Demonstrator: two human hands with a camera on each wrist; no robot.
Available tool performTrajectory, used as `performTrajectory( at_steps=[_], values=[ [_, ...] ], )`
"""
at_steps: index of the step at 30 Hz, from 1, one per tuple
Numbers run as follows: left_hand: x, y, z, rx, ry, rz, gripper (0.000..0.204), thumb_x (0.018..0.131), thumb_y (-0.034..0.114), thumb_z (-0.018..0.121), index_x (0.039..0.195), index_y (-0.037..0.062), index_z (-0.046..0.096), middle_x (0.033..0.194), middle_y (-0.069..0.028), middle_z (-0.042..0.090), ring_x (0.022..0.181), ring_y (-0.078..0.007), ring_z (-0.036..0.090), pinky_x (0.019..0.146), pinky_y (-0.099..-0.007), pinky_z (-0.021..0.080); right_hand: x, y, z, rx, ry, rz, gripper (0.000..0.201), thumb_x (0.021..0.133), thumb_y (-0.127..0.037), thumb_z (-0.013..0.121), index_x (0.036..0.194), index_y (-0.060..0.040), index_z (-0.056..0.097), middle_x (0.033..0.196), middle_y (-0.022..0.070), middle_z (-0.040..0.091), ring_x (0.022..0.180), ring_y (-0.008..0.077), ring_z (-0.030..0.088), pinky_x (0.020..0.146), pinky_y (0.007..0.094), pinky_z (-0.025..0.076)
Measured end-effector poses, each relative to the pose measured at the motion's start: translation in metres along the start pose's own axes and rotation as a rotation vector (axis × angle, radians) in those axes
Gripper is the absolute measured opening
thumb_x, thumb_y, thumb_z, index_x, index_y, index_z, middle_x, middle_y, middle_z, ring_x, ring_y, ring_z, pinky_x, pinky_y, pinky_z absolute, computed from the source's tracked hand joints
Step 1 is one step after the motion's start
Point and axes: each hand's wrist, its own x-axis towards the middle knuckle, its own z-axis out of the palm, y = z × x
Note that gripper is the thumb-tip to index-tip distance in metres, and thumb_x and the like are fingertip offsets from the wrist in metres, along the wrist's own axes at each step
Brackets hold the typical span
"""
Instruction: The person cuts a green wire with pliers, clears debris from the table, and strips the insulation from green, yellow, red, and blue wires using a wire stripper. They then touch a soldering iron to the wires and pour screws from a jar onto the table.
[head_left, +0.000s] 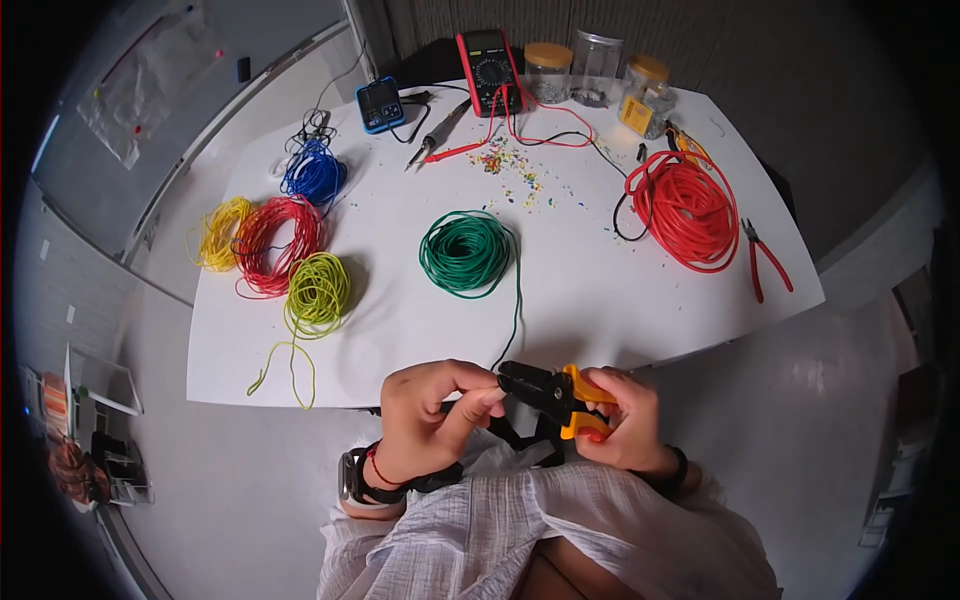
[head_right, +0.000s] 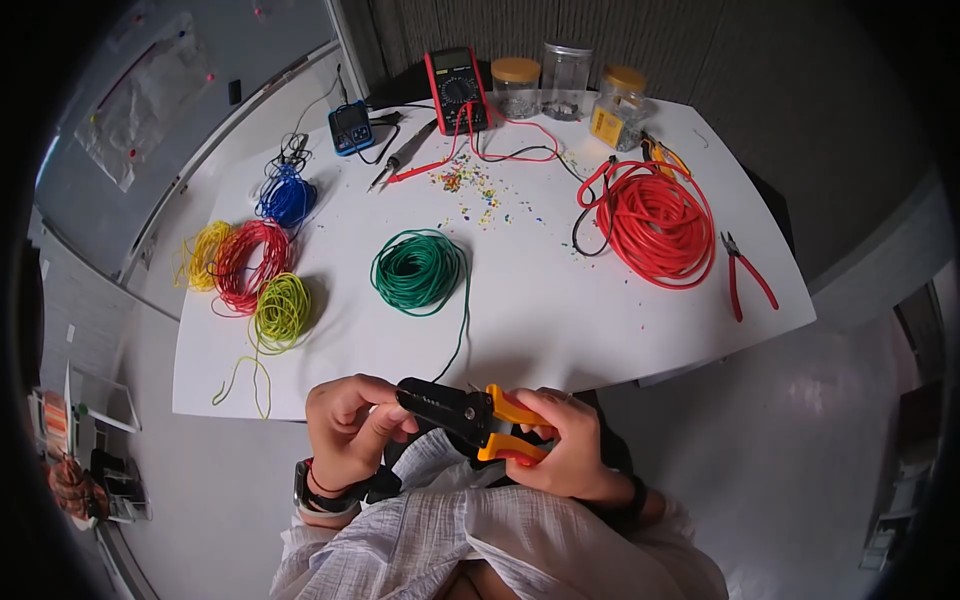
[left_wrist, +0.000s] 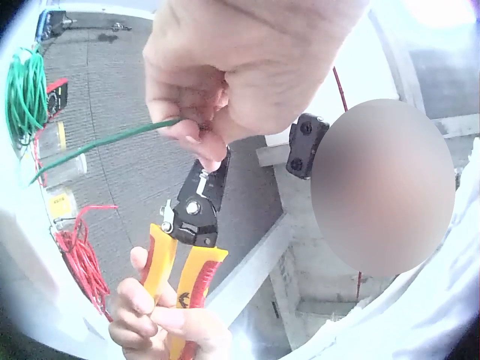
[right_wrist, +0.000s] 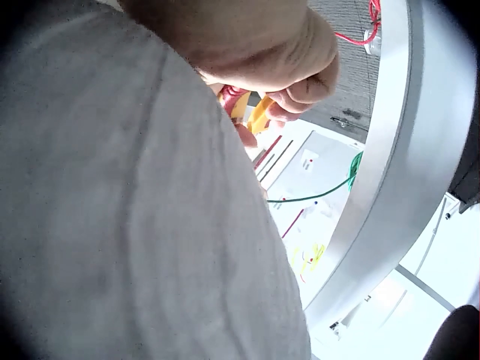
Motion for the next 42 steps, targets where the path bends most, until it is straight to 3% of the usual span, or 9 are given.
performTrajectory(
  at_steps=[11,14,16,19,24,34,37,40,42],
  values=[
    [0.006,0.006,-0.01,-0.137,-0.163,-0.183,0.01,0.082,0.007,0.057,0.077,-0.0015,0.058,0.062,-0.0029,0.059,0.05,-0.0062,0.051,0.048,-0.0192,0.041,-0.003,0.005,0.003,-0.05,0.144,-0.159,0.054,0.048,-0.008,0.071,0.099,-0.0009,0.056,0.082,0.007,0.058,0.061,0.0105,0.052,0.051,0.0192,0.041],
    [0.006,0.003,-0.006,-0.044,-0.1,-0.116,0.009,0.082,0.007,0.057,0.077,-0.0009,0.058,0.062,-0.0029,0.059,0.051,-0.0066,0.051,0.049,-0.019,0.041,-0.005,0.005,0.002,-0.034,0.103,-0.081,0.055,0.049,-0.008,0.071,0.101,-0.0005,0.056,0.083,0.0068,0.058,0.066,0.0092,0.055,0.054,0.0195,0.043],
    [0.008,0.003,-0.003,0.073,-0.082,0.051,0.013,0.083,0.008,0.057,0.074,-0.0025,0.056,0.06,-0.0039,0.058,0.049,-0.0049,0.049,0.045,-0.0173,0.038,-0.008,0.004,0.0,0.169,-0.078,0.169,0.053,0.056,-0.005,0.069,0.106,0.0018,0.053,0.086,0.0069,0.058,0.075,0.0081,0.055,0.062,0.0202,0.045],
    [0.011,0.001,-0.004,0.052,-0.096,0.038,0.014,0.083,0.008,0.056,0.074,-0.0025,0.057,0.059,-0.0032,0.058,0.049,-0.0044,0.049,0.045,-0.0172,0.039,-0.008,-0.011,0.0,0.405,-0.128,0.365,0.051,0.062,-0.002,0.066,0.11,0.0046,0.05,0.093,0.0079,0.056,0.083,0.0079,0.054,0.071,0.021,0.045],
    [0.014,0.002,-0.005,0.031,-0.118,-0.036,0.013,0.083,0.008,0.056,0.075,-0.0024,0.057,0.059,-0.0029,0.058,0.049,-0.0044,0.049,0.045,-0.0175,0.039,-0.01,-0.008,0.001,0.547,-0.173,0.398,0.056,0.065,0.003,0.064,0.117,0.0082,0.043,0.102,0.0075,0.053,0.093,0.0089,0.05,0.086,0.0228,0.039],
    [0.016,-0.004,-0.009,0.105,-0.088,-0.034,0.014,0.082,0.009,0.058,0.074,-0.0015,0.057,0.059,-0.001,0.058,0.049,-0.0041,0.049,0.045,-0.0176,0.038,-0.009,-0.003,0.004,0.737,-0.221,0.547,0.057,0.061,0.005,0.063,0.115,0.0048,0.045,0.094,0.0044,0.053,0.085,0.009,0.05,0.078,0.0202,0.039],
    [0.014,-0.004,-0.01,0.104,-0.095,-0.028,0.014,0.082,0.009,0.058,0.074,-0.0013,0.057,0.058,-0.001,0.057,0.049,-0.0039,0.049,0.045,-0.0176,0.038,-0.007,-0.007,0.008,0.406,-0.076,0.368,0.053,0.061,0.003,0.064,0.111,0.0061,0.049,0.095,0.0073,0.056,0.083,0.0098,0.055,0.075,0.0213,0.045],
    [0.012,-0.004,-0.011,0.043,-0.121,-0.059,0.013,0.082,0.009,0.058,0.074,-0.0013,0.057,0.058,-0.001,0.057,0.049,-0.004,0.049,0.045,-0.0179,0.038,-0.004,-0.002,0.008,-0.067,0.173,-0.03,0.052,0.054,0.0,0.067,0.104,0.0028,0.053,0.086,0.0091,0.057,0.077,0.011,0.057,0.062,0.0214,0.048],
    [0.013,-0.004,-0.011,0.029,-0.123,-0.07,0.013,0.082,0.009,0.058,0.074,-0.0013,0.057,0.057,-0.0011,0.057,0.049,-0.0041,0.049,0.046,-0.018,0.038,-0.002,0.0,0.004,-0.13,0.159,-0.039,0.052,0.054,-0.001,0.067,0.104,0.0028,0.054,0.087,0.0088,0.057,0.076,0.0108,0.057,0.061,0.0207,0.047]
  ],
)
